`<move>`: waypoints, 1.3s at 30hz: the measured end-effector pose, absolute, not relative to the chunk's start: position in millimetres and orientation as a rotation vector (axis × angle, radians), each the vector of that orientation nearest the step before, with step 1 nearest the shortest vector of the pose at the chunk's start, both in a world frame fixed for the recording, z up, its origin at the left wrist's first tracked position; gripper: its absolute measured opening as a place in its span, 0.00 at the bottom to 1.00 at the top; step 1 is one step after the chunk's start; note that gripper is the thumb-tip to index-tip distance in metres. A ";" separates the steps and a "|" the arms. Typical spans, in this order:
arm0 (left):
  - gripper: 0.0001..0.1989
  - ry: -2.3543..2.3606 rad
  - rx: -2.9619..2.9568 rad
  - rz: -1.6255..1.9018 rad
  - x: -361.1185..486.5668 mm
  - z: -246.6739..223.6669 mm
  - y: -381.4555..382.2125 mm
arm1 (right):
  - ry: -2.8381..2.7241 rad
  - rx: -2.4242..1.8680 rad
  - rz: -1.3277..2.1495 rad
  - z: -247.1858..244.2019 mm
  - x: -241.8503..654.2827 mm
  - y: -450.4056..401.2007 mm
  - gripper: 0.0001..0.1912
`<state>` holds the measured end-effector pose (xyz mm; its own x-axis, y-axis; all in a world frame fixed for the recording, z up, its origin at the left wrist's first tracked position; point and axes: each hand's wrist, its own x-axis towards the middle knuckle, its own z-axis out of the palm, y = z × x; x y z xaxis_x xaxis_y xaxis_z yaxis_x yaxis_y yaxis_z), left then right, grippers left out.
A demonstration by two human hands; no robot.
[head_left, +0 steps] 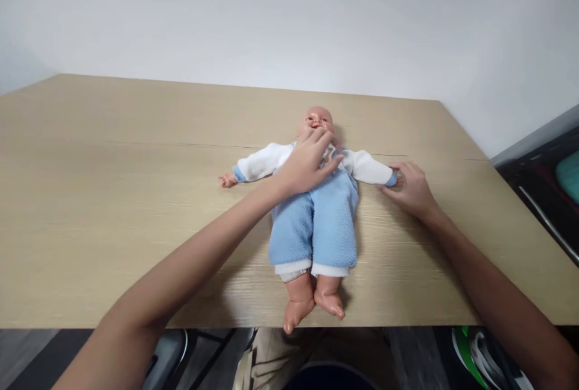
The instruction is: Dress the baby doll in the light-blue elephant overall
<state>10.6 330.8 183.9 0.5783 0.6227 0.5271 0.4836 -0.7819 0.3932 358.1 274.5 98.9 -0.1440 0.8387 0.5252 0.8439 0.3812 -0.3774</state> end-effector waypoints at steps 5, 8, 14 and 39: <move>0.32 0.790 2.733 0.614 66.8 176.9 359.4 | -1.784 -1.396 -0.028 121.2 333.6 261.3 0.21; 0.32 0.738 2.759 0.462 76.7 172.4 367.2 | -1.726 -1.308 0.084 130.1 316.1 251.1 0.22; 0.22 0.746 2.639 0.661 66.4 169.8 363.3 | -1.463 -1.234 0.540 113.0 306.5 248.3 0.49; 0.35 0.716 1.025 1.493 -15.5 163.4 369.2 | -1.281 -0.948 1.314 118.0 155.7 297.3 0.29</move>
